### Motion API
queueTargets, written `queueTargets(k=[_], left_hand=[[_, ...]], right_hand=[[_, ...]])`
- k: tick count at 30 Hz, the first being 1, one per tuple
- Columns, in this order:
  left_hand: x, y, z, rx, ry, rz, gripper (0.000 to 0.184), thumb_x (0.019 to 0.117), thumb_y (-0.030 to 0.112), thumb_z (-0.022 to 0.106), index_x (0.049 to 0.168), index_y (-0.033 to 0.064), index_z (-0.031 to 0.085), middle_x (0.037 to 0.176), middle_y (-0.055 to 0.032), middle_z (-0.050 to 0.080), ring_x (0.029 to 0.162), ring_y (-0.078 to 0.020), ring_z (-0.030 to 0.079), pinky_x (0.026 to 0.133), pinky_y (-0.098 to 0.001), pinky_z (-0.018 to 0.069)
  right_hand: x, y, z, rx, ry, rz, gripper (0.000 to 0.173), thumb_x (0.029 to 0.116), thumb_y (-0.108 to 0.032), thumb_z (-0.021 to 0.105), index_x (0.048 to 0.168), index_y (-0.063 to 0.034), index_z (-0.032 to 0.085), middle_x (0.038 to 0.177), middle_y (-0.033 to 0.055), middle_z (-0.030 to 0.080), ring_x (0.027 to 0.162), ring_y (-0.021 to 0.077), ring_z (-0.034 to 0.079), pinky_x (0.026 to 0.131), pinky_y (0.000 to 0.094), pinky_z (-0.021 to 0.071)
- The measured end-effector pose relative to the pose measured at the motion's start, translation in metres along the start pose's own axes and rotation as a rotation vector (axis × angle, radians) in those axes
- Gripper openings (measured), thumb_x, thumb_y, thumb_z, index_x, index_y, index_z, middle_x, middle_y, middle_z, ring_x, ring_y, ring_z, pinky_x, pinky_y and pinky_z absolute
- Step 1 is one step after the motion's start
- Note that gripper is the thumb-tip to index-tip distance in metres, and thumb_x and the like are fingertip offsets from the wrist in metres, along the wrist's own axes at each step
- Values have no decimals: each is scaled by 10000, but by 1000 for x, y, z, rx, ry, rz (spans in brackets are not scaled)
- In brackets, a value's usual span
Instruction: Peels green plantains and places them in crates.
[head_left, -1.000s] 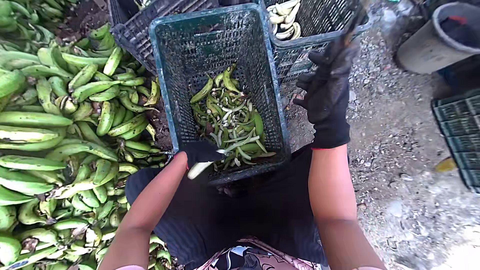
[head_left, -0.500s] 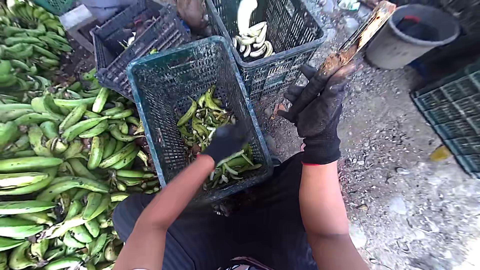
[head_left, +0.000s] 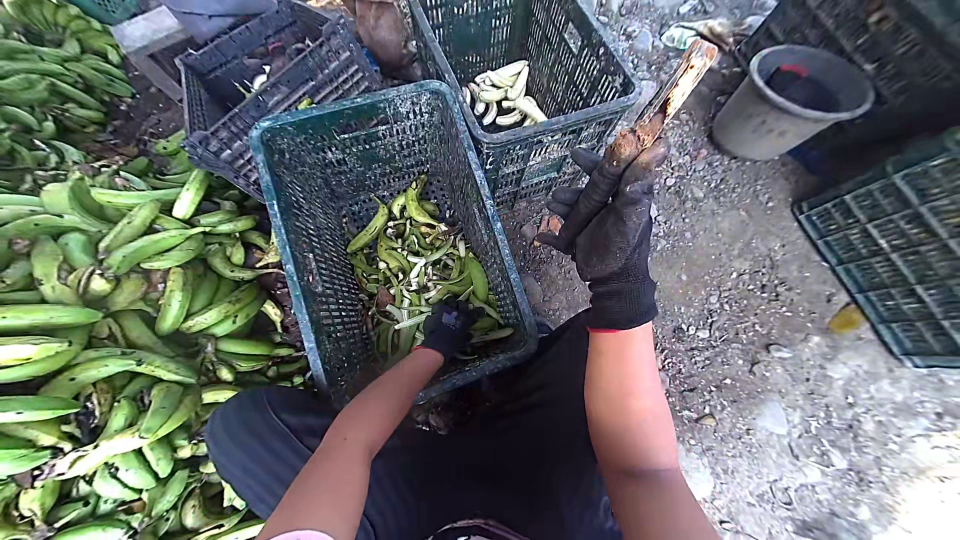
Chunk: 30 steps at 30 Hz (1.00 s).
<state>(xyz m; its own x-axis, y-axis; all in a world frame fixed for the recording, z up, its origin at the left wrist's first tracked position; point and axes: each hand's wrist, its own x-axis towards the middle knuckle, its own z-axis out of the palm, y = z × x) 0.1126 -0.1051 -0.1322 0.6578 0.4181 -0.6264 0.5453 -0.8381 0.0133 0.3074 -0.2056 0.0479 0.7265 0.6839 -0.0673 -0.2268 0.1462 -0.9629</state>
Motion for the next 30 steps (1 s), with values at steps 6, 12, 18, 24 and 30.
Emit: queueTargets(k=[6, 12, 18, 24, 30], left_hand=[[-19, -31, -11, -259, 133, 29, 642, 930, 439, 695, 1517, 297, 477, 1433, -200, 541, 1294, -414, 534, 1046, -625, 428], [-75, -90, -55, -786, 475, -76, 488, 913, 379, 756, 1320, 133, 650, 1202, -207, 659, 1100, -362, 640, 936, -608, 510], [-108, -131, -74, -1551, 1051, -121, 639, 885, 125, 755, 1414, 5, 418, 1198, -104, 629, 1047, -124, 648, 920, -307, 562], [-97, -138, -66, -1752, 1534, -10, 568, 961, 85, 655, 1463, 6, 402, 1304, -79, 594, 1131, -90, 608, 984, -278, 524], [-83, -130, -62, -1780, 1688, 18, 228, 974, 75, 598, 1193, 26, 555, 1015, 7, 621, 959, -51, 605, 890, -246, 520]], right_hand=[[-1, 1, 7, 30, -30, 5, 824, 1005, -689, -11, 1419, -208, 517, 915, 75, 709, 850, 285, 727, 661, 575, 604], [-1, 17, 33, -23, -226, 11, 890, 995, -677, -58, 1428, -132, 497, 799, 54, 711, 707, 217, 718, 609, 445, 625], [-38, 53, 100, -134, -536, 214, 685, 1081, -576, 182, 1434, -51, 442, 877, 62, 669, 566, 135, 616, 561, 325, 580], [-89, 123, 153, -268, -699, 453, 568, 1094, -520, 321, 1236, -13, 535, 681, 30, 591, 549, 128, 612, 582, 303, 583], [-92, 143, 177, -356, -645, 401, 494, 1104, -475, 349, 1203, -26, 528, 700, 30, 594, 580, 122, 620, 602, 292, 577]])
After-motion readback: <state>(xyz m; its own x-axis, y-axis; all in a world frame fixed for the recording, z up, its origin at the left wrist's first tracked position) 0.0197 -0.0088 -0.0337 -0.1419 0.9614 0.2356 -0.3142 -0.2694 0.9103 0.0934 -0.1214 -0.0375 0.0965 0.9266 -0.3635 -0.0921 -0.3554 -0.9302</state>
